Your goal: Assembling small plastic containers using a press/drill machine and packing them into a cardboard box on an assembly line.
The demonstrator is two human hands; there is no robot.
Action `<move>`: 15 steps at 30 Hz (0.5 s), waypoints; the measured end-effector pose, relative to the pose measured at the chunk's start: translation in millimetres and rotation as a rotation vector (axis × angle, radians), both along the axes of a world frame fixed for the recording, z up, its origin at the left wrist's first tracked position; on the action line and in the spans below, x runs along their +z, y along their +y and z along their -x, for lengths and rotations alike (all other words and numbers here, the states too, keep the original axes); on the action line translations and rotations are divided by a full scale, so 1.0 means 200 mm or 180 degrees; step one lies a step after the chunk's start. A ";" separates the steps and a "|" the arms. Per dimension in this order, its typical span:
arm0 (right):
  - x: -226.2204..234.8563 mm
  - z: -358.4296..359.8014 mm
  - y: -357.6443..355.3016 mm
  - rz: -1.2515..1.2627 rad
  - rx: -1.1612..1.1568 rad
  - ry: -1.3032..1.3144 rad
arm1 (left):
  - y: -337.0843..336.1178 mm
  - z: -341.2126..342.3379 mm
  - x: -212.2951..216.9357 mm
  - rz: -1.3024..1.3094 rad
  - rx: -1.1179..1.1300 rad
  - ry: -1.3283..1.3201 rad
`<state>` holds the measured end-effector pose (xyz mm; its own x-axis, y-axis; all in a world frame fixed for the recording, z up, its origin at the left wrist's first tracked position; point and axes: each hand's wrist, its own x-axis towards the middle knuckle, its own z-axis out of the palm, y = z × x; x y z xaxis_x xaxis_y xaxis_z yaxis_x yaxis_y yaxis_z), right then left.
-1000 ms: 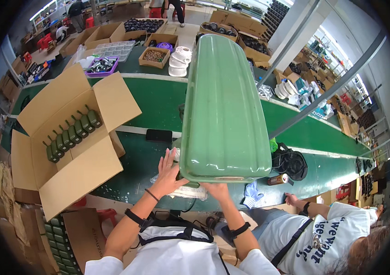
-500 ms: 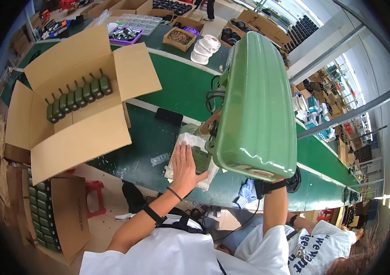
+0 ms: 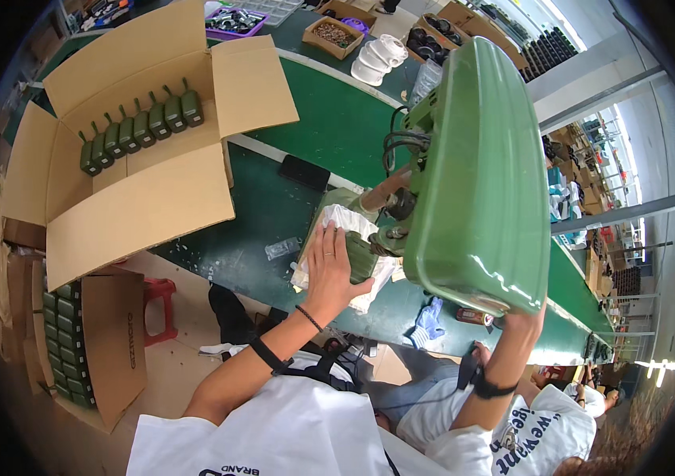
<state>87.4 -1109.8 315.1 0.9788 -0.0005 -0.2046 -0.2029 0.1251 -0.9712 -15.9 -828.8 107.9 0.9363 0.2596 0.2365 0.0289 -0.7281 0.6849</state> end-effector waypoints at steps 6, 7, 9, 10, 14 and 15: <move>-0.30 0.31 0.20 -0.0245 0.1000 0.0909 | -0.01 -0.02 0.00 0.0003 0.0074 0.0273; -0.36 0.31 0.17 -0.0236 0.0993 0.0942 | -0.01 -0.02 0.01 -0.0030 0.0071 0.0350; -0.61 0.33 0.03 0.0363 0.0485 0.0846 | 0.02 -0.03 0.01 -0.0060 0.0086 0.0462; -0.84 0.35 -0.20 -0.0122 0.0342 0.0573 | 0.01 -0.04 0.03 -0.0050 0.0000 0.0417; -1.12 0.15 0.23 -0.0057 -0.0668 0.0133 | 0.02 -0.03 0.03 -0.0027 -0.0085 0.0354; -1.12 0.32 0.12 0.0069 -0.0574 0.0094 | 0.05 0.00 0.03 -0.0049 0.0005 0.0414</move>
<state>23.3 -1085.5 91.8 0.9561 -0.1802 -0.2313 -0.2075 0.1411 -0.9680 -15.6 -818.1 113.2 0.9589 0.2584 0.1172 0.1179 -0.7384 0.6640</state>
